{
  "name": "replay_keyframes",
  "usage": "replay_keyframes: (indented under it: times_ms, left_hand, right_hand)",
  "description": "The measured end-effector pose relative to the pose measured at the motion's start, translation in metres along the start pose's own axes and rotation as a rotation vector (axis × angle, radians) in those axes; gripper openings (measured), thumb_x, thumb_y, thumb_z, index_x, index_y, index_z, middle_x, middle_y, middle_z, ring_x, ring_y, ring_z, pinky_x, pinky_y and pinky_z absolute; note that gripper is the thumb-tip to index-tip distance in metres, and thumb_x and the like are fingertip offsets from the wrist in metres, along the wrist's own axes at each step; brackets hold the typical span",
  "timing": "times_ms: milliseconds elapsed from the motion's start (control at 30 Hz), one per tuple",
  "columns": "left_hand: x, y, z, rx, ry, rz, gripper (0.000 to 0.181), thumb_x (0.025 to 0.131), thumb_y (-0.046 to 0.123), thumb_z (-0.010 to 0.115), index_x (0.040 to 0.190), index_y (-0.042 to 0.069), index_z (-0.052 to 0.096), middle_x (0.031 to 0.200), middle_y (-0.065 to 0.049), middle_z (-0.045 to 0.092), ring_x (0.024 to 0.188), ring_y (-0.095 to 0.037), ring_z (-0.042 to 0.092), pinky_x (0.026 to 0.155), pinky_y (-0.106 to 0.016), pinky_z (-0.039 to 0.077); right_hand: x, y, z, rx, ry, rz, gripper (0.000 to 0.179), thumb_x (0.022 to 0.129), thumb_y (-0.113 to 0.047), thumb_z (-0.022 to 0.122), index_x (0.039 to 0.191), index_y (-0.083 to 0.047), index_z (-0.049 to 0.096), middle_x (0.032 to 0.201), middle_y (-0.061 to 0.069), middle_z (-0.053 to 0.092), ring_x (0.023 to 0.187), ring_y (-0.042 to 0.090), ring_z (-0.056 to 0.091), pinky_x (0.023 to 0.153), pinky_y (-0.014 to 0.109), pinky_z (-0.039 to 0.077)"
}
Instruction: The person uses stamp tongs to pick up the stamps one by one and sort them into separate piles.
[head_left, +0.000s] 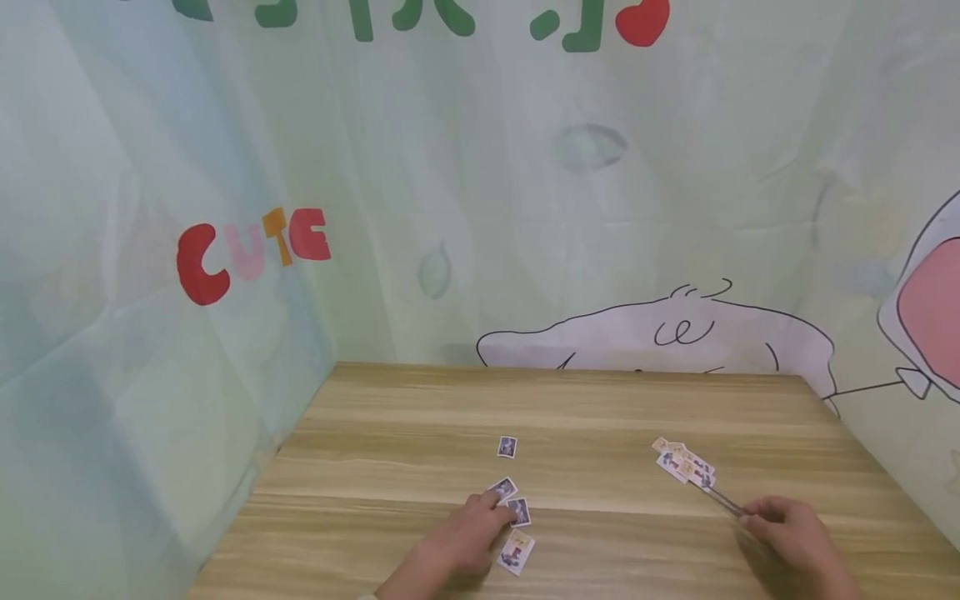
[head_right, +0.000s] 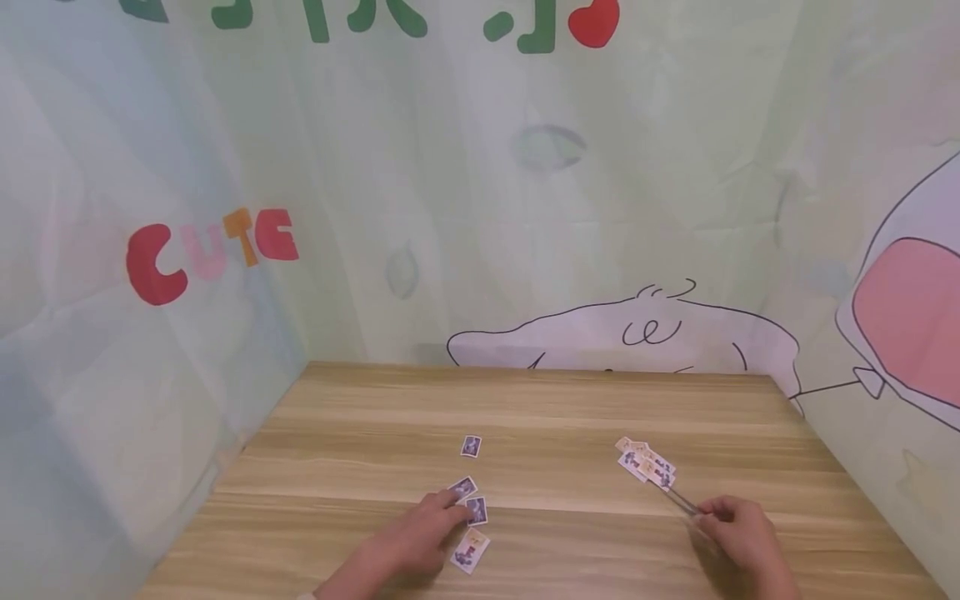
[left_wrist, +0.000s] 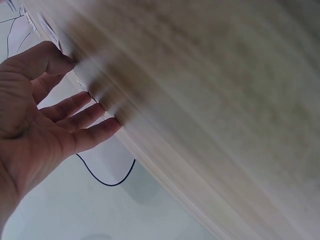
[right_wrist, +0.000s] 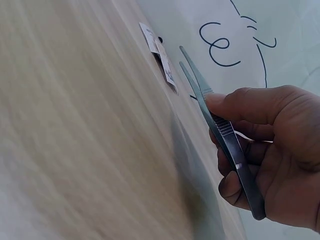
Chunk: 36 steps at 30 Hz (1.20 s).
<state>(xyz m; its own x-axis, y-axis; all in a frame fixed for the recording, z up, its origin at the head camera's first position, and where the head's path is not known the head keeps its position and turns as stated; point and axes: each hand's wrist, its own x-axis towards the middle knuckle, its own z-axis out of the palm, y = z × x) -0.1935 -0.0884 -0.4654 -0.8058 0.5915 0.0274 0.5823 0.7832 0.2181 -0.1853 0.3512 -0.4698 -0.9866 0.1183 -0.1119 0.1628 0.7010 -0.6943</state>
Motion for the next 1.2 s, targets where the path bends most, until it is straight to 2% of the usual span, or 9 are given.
replay_keyframes:
  times_ms: [167,267,500,800,1033,1200]
  left_hand:
    - [0.001,0.0,0.001,0.0,0.0,-0.002,0.052,0.068,0.002,0.068,0.118,0.014,0.062,0.127,-0.012,0.049,0.11,-0.026,0.049,0.092,-0.038,0.044]
    - [0.001,0.0,0.001,0.0,0.0,-0.003,0.051,0.069,0.002,0.068,0.118,0.014,0.061,0.128,-0.013,0.049,0.11,-0.027,0.049,0.092,-0.038,0.044]
    - [0.003,0.0,0.0,0.011,0.007,0.011,0.05,0.07,0.002,0.067,0.118,0.014,0.062,0.126,-0.013,0.05,0.109,-0.027,0.049,0.092,-0.038,0.044]
    - [0.001,-0.001,-0.003,-0.019,-0.003,-0.003,0.058,0.063,-0.002,0.068,0.119,0.014,0.062,0.125,-0.014,0.05,0.108,-0.028,0.05,0.092,-0.039,0.044]
    - [-0.002,-0.004,-0.006,-0.076,0.0,-0.018,0.054,0.065,0.001,0.067,0.118,0.012,0.062,0.123,-0.013,0.052,0.111,-0.028,0.05,0.094,-0.039,0.042]
    - [-0.003,-0.005,-0.007,-0.081,-0.007,-0.008,0.051,0.065,0.005,0.068,0.115,0.013,0.064,0.121,-0.012,0.054,0.109,-0.027,0.051,0.093,-0.038,0.043]
  right_hand:
    - [-0.002,-0.005,0.006,0.059,-0.025,-0.036,0.025,0.081,-0.007,0.063,0.1,0.009,0.061,0.088,0.008,0.062,0.079,0.021,0.053,0.066,0.032,0.043]
    - [-0.002,-0.009,0.01,0.066,-0.028,-0.092,0.022,0.079,-0.001,0.062,0.099,0.01,0.061,0.087,0.009,0.063,0.077,0.02,0.054,0.065,0.03,0.044]
    - [0.0,-0.018,0.02,0.132,-0.041,-0.138,0.023,0.078,0.001,0.063,0.099,0.008,0.062,0.088,0.01,0.063,0.076,0.018,0.054,0.066,0.028,0.045]
    - [0.004,-0.028,0.027,0.058,-0.043,-0.241,0.023,0.076,-0.003,0.067,0.098,0.004,0.064,0.09,0.008,0.064,0.08,0.018,0.056,0.072,0.032,0.045]
    - [0.005,-0.037,0.032,0.05,-0.046,-0.283,0.024,0.075,-0.001,0.068,0.097,0.005,0.065,0.091,0.009,0.064,0.082,0.021,0.056,0.073,0.033,0.046]
    - [0.006,-0.042,0.041,0.04,-0.068,-0.341,0.02,0.073,-0.002,0.069,0.093,0.003,0.066,0.087,0.006,0.064,0.079,0.019,0.056,0.071,0.033,0.046]
